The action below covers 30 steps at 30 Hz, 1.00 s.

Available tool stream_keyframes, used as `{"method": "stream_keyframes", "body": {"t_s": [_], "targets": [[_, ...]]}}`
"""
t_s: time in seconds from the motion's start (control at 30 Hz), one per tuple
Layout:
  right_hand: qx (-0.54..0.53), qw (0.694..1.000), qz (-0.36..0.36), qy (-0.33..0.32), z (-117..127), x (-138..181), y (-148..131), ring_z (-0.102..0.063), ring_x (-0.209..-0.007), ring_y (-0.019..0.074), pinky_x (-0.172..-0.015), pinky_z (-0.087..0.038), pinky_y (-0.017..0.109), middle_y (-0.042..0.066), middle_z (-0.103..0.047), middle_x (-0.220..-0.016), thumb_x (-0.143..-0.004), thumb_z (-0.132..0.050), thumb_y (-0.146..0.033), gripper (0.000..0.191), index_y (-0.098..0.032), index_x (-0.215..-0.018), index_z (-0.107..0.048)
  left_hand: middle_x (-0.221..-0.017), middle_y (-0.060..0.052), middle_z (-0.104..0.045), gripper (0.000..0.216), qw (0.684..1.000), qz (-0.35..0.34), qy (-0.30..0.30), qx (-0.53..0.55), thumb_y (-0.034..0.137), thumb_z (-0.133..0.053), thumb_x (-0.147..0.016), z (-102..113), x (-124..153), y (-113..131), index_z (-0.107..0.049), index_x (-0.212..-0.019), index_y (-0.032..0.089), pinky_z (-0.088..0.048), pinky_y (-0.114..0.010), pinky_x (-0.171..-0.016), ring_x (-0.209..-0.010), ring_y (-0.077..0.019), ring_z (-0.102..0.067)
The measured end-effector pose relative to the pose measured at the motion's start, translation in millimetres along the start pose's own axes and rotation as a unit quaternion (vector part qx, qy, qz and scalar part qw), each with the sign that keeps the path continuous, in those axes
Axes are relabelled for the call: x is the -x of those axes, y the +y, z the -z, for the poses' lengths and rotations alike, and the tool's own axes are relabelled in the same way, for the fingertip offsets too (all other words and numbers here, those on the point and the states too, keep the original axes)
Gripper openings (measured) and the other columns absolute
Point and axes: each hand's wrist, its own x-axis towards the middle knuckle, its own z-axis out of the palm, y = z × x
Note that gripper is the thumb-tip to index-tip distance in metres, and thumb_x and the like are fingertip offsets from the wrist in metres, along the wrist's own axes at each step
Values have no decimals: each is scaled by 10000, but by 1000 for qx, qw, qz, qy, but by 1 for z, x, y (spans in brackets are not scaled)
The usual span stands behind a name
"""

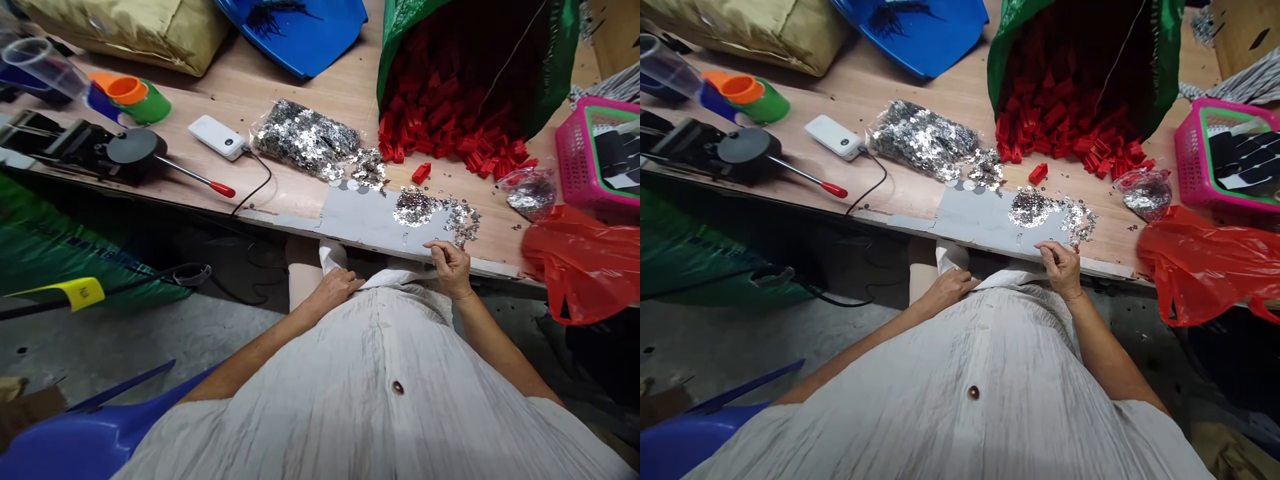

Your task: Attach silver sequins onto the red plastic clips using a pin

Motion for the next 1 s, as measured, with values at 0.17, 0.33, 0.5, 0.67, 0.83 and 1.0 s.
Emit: {"method": "stream_keyframes", "body": {"t_s": [0.17,0.33,0.5,0.67,0.83,1.0], "targets": [[-4,1000,9,6,-1,4,2,-470,-487,118,-524,-361,264,-35,-516,-547,-935,-541,-342,233,-197,-913,-721,-914,-74,-624,304,999,16,28,22,175,-449,-937,-6,-1,4,-632,-1179,200,-363,-364,-846,-865,-208,-564],[-29,1000,-4,4,-2,5,4,-431,-479,110,-507,-338,262,-33,-521,-559,-925,-549,-353,233,-191,-912,-717,-940,-93,-644,313,997,1,66,46,166,-449,-931,-12,-5,-5,-641,-1177,181,-356,-402,-933,-915,-218,-569],[-53,999,-11,7,-2,1,1,-400,-497,98,-509,-319,250,-25,-526,-600,-898,-576,-370,236,-177,-902,-712,-999,-115,-668,325,989,15,71,131,134,-491,-879,-8,0,-20,-674,-1135,213,-353,-451,-952,-986,-266,-584],[-54,998,-13,3,-2,-4,-2,-417,-509,98,-530,-343,239,-38,-494,-573,-887,-571,-409,267,-174,-891,-696,-954,-80,-704,256,923,115,113,350,200,-733,-722,-6,-3,-27,-740,-966,279,-258,-490,-1096,-1023,-294,-597],[-27,999,28,6,-2,-7,-2,-449,-521,96,-541,-370,230,-10,-592,-645,-914,-540,-374,245,-171,-855,-665,-973,-71,-713,306,702,308,193,613,268,-834,-638,9,-13,-32,-692,-901,206,-365,-442,-1083,-1048,-255,-617],[98,984,149,-16,10,-15,4,-525,-585,112,-621,-397,240,10,-627,-663,-934,-506,-280,207,-185,-823,-652,-1096,-92,-687,273,442,355,262,781,405,-650,-837,38,-16,-55,-636,-998,184,-447,-504,-1046,-1101,-251,-637]]}}
